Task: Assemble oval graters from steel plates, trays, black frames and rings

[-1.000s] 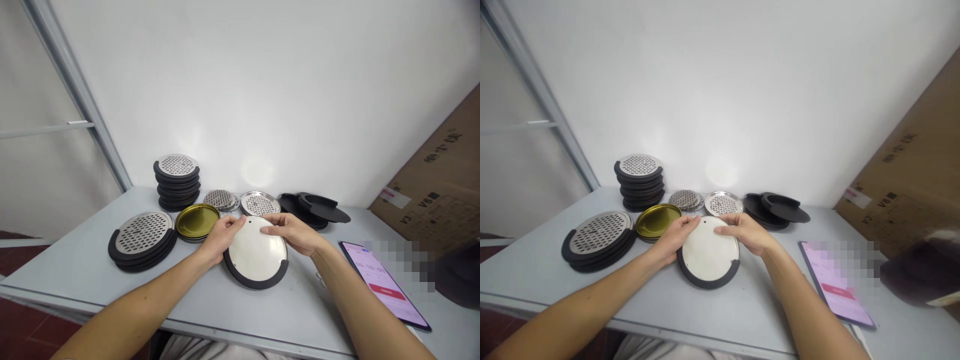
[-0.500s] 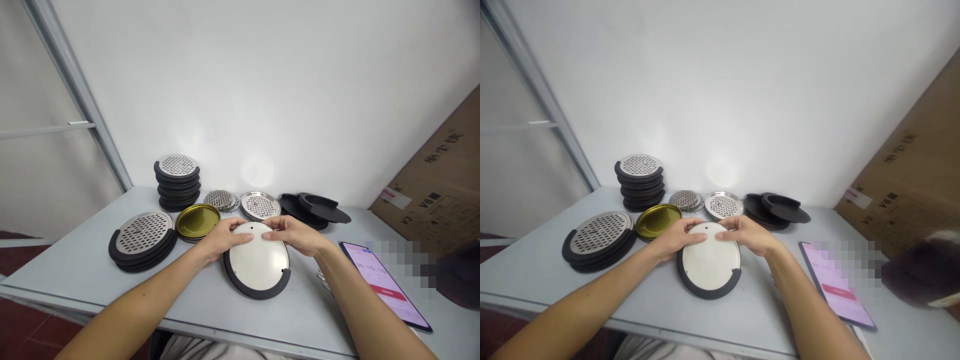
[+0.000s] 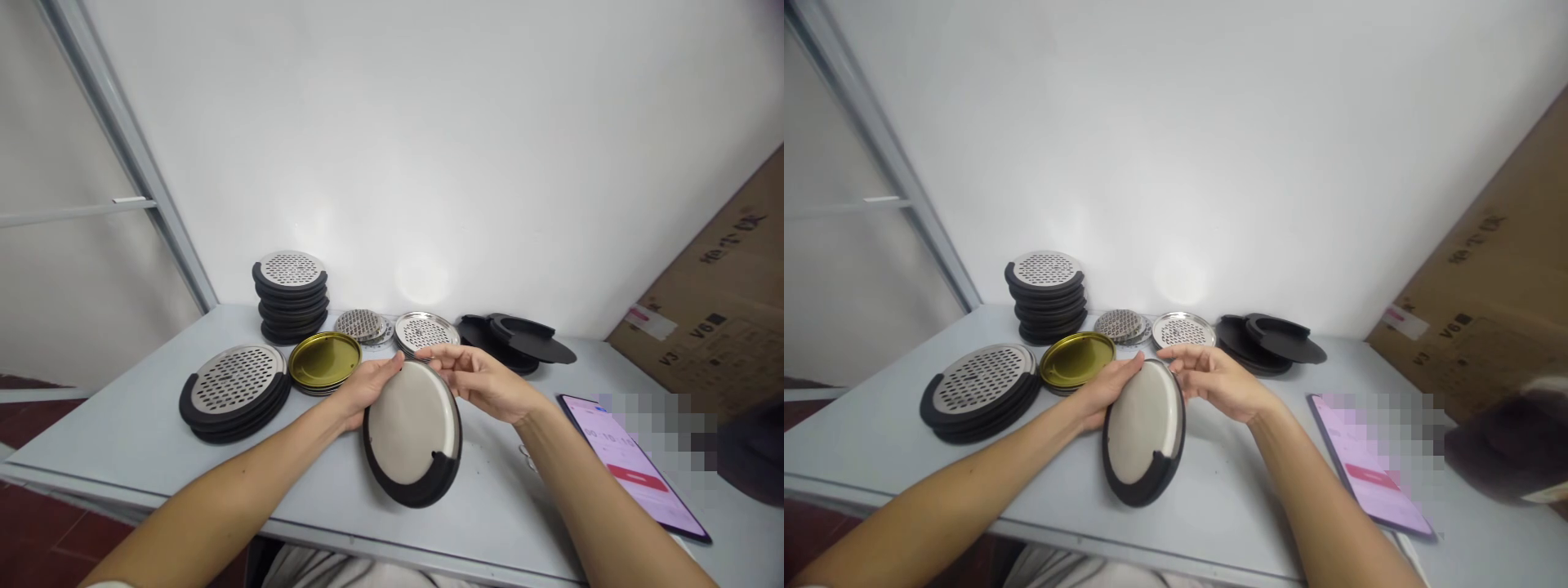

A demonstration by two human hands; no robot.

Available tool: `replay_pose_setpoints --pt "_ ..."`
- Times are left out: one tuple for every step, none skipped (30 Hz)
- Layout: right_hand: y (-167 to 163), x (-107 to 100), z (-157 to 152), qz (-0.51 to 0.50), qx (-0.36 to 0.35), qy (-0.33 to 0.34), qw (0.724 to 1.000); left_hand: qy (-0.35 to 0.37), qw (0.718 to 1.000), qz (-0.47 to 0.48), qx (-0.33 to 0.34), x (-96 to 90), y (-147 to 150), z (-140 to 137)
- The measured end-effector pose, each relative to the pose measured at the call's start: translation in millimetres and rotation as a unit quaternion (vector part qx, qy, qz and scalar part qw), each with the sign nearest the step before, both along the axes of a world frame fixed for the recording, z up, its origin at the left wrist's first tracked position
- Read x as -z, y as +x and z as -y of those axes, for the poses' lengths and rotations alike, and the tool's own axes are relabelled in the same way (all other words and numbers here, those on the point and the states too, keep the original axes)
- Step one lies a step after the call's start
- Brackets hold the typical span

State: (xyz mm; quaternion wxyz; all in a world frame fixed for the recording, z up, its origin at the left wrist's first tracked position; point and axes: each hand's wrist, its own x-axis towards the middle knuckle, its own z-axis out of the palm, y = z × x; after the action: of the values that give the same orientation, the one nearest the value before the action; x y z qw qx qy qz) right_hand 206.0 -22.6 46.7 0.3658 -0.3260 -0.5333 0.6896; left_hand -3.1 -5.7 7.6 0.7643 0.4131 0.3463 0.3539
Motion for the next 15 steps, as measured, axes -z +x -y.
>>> replay_pose_setpoints --pt "-0.9 -0.7 1.3 -0.008 -0.007 0.011 1.0 0.001 1.0 -0.001 0.002 0.5 0.5 1.0" --pt "-2.1 -1.3 2.5 -0.016 -0.011 0.019 1.0 0.001 1.0 -0.002 0.007 0.8 1.0 2.0" --pt "-3.3 -1.9 3.6 -0.02 -0.013 0.023 0.999 0.001 1.0 -0.003 0.016 0.9 1.4 3.1" --pt "-4.3 -2.7 4.5 -0.02 -0.011 0.023 0.999 0.003 1.0 -0.005 0.023 0.7 1.7 4.0" --pt "-5.1 -3.6 5.2 -0.013 -0.002 0.023 1.0 0.008 1.0 -0.009 0.028 0.3 1.9 4.8" --pt "-5.3 -4.5 5.7 0.001 0.01 0.025 1.0 0.016 0.999 -0.017 0.029 -0.2 2.0 5.4" --pt "-5.1 -5.5 6.0 0.025 0.023 0.031 0.999 0.025 0.999 -0.03 0.025 -0.9 2.0 5.7" --pt "-4.4 -6.3 6.1 0.059 0.034 0.042 0.997 0.036 0.998 -0.047 0.016 -1.5 2.0 5.7" --pt "-3.3 -6.6 6.1 0.1 0.042 0.058 0.992 0.048 0.997 -0.068 0.003 -2.0 1.9 5.6" --pt "-2.3 -6.3 6.1 0.144 0.048 0.077 0.985 0.062 0.994 -0.091 -0.012 -2.3 1.8 5.4" --pt "-1.5 -5.2 6.0 0.186 0.051 0.1 0.976 0.076 0.99 -0.113 -0.028 -2.5 1.7 5.1" --pt "-1.1 -3.3 5.7 0.221 0.055 0.123 0.966 0.089 0.986 -0.133 -0.043 -2.4 1.6 4.9" --pt "-1.4 -0.6 5.4 0.245 0.059 0.141 0.957 0.099 0.983 -0.147 -0.055 -2.1 1.4 4.7" --pt "-2.2 2.6 5.0 0.257 0.061 0.152 0.952 0.108 0.98 -0.157 -0.065 -1.9 1.1 4.5" --pt "-3.5 5.7 4.6 0.26 0.06 0.152 0.952 0.114 0.978 -0.161 -0.071 -1.6 0.7 4.3"
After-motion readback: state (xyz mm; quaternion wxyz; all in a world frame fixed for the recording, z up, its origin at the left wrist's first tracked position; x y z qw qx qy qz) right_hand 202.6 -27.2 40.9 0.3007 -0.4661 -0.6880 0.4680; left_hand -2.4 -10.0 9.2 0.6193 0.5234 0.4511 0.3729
